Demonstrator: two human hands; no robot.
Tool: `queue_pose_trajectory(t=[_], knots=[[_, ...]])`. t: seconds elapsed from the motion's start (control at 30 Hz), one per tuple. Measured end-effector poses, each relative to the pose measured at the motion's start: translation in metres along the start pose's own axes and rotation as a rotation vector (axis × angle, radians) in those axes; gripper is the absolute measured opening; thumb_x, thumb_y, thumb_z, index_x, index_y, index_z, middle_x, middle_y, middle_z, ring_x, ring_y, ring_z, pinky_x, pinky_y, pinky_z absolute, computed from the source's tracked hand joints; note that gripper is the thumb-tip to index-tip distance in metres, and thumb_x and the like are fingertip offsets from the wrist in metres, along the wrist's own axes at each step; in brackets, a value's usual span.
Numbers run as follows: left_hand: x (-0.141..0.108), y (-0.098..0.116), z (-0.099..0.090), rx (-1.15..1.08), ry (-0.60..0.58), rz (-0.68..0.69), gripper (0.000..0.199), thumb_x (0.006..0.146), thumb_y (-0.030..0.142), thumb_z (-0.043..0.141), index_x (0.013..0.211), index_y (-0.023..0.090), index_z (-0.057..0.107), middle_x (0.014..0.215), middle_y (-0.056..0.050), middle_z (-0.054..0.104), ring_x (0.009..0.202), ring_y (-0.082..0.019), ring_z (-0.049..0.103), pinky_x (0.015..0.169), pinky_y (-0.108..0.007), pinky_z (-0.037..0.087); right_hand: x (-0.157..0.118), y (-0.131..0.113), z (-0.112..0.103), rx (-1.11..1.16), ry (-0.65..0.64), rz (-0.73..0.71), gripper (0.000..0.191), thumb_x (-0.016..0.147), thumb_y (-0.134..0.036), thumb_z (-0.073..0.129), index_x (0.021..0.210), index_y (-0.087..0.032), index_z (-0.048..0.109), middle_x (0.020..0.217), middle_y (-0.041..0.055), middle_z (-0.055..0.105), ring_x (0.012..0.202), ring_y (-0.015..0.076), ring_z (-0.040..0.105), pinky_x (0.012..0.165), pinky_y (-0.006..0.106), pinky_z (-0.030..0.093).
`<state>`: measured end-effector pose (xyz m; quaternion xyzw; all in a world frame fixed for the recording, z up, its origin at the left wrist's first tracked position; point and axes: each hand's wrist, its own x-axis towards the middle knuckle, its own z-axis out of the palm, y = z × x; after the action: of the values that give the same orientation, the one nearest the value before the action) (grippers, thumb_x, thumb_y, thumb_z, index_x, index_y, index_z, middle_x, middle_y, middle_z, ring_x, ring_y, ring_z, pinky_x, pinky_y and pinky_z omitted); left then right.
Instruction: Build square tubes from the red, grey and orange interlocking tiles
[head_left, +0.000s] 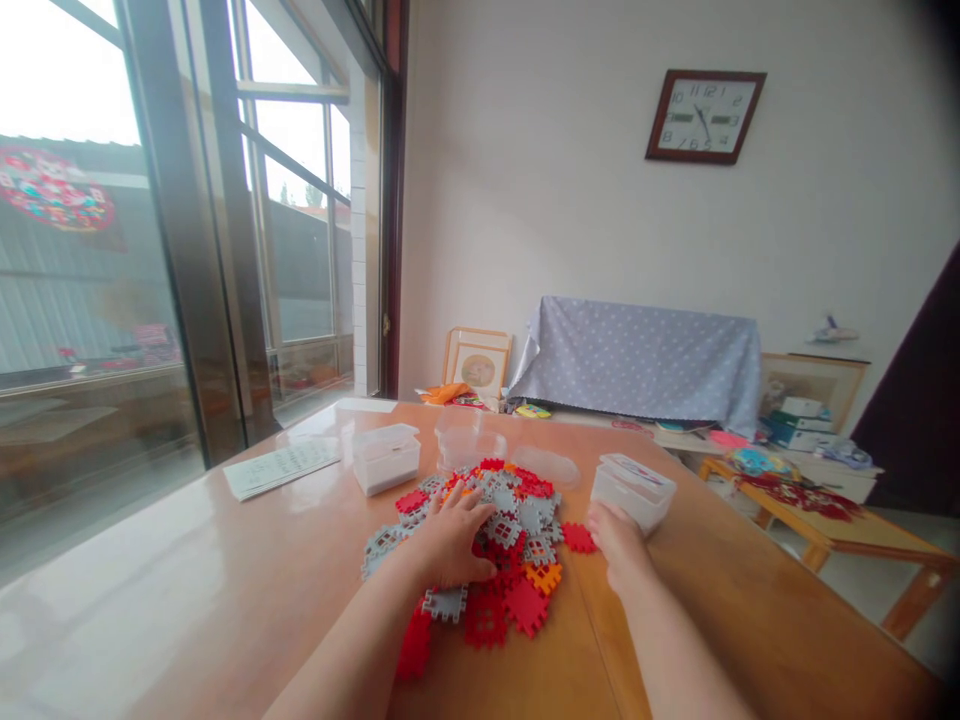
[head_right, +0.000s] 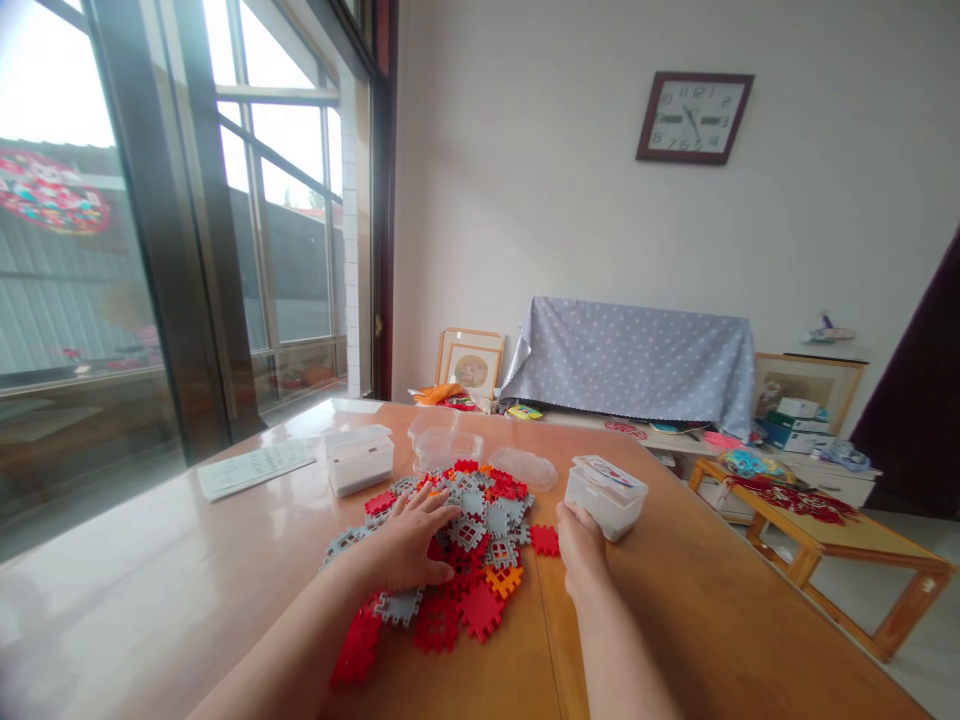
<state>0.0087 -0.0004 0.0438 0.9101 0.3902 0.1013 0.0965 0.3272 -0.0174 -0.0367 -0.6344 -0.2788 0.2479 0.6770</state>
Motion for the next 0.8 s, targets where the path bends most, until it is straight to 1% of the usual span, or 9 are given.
queue_pose_trajectory(t=[0.1,0.17,0.27,0.33,0.4,0.47,0.57,0.73,0.8], knots=[[0.000,-0.001,-0.003,-0.001,0.040,-0.015,0.076,0.073,0.047,0.070,0.144,0.031,0.049,0.160,-0.007,0.036,0.150,-0.040,0.021,0.120,-0.066,0.014,-0.001,-0.002,0.001,0.026,0.004,0.057,0.046,0.069,-0.047,0.070,0.105,-0.018,0.069,0.096,0.0071,0.075,0.093,0.0241,0.071,0.079,0.033,0.057],[0.001,-0.002,-0.005,0.002,0.089,-0.028,0.061,0.078,0.037,0.064,0.138,0.031,0.054,0.154,-0.006,0.045,0.147,-0.036,0.031,0.120,-0.063,0.019,-0.001,-0.005,0.001,0.050,0.003,0.082,0.047,0.069,-0.046,0.070,0.106,-0.018,0.068,0.101,0.0081,0.075,0.097,0.0240,0.071,0.083,0.032,0.057],[0.003,-0.002,-0.009,0.005,0.156,-0.046,0.047,0.081,0.028,0.058,0.127,0.030,0.060,0.138,-0.006,0.060,0.134,-0.030,0.048,0.117,-0.053,0.031,-0.001,-0.008,-0.001,0.072,0.004,0.111,0.045,0.069,-0.046,0.070,0.105,-0.019,0.068,0.103,0.0092,0.075,0.098,0.0240,0.071,0.084,0.032,0.058],[0.003,-0.003,-0.011,0.005,0.192,-0.060,0.042,0.081,0.026,0.056,0.123,0.028,0.061,0.128,-0.006,0.066,0.125,-0.029,0.055,0.112,-0.048,0.037,-0.002,-0.009,-0.002,0.066,0.012,0.123,0.044,0.069,-0.046,0.070,0.103,-0.019,0.068,0.103,0.0099,0.075,0.098,0.0248,0.072,0.082,0.033,0.058],[0.004,-0.003,-0.013,0.001,0.224,-0.068,0.039,0.083,0.025,0.054,0.121,0.027,0.062,0.122,-0.007,0.068,0.119,-0.028,0.058,0.108,-0.044,0.041,-0.002,-0.010,-0.003,0.046,0.024,0.126,0.045,0.068,-0.045,0.070,0.103,-0.018,0.068,0.101,0.0108,0.075,0.098,0.0262,0.071,0.081,0.034,0.058],[0.004,-0.001,-0.014,-0.009,0.244,-0.072,0.038,0.085,0.025,0.051,0.122,0.027,0.063,0.120,-0.007,0.069,0.117,-0.027,0.059,0.106,-0.042,0.042,-0.002,-0.011,-0.004,0.022,0.031,0.115,0.047,0.069,-0.046,0.069,0.106,-0.017,0.068,0.103,0.0116,0.075,0.099,0.0271,0.071,0.080,0.035,0.057],[0.004,0.008,-0.014,-0.034,0.246,-0.028,0.038,0.087,0.027,0.051,0.123,0.027,0.063,0.120,-0.006,0.069,0.118,-0.026,0.059,0.105,-0.039,0.043,-0.002,-0.013,-0.005,-0.020,0.011,0.074,0.047,0.072,-0.045,0.065,0.110,-0.017,0.067,0.105,0.0108,0.075,0.102,0.0271,0.070,0.081,0.035,0.056],[0.002,0.024,-0.013,-0.028,0.201,0.085,0.038,0.087,0.035,0.055,0.124,0.029,0.062,0.116,-0.006,0.068,0.116,-0.027,0.058,0.104,-0.037,0.043,-0.005,-0.014,-0.001,-0.155,-0.111,-0.041,0.035,0.071,-0.034,0.065,0.103,-0.023,0.072,0.111,0.0057,0.075,0.112,0.0259,0.066,0.096,0.035,0.050],[0.002,0.025,-0.012,-0.016,0.178,0.111,0.038,0.088,0.036,0.056,0.124,0.030,0.062,0.115,-0.006,0.068,0.116,-0.027,0.058,0.104,-0.037,0.043,-0.009,-0.012,0.001,-0.212,-0.176,-0.081,0.034,0.070,-0.027,0.066,0.103,-0.025,0.073,0.113,0.0040,0.075,0.114,0.0240,0.065,0.100,0.035,0.047]])
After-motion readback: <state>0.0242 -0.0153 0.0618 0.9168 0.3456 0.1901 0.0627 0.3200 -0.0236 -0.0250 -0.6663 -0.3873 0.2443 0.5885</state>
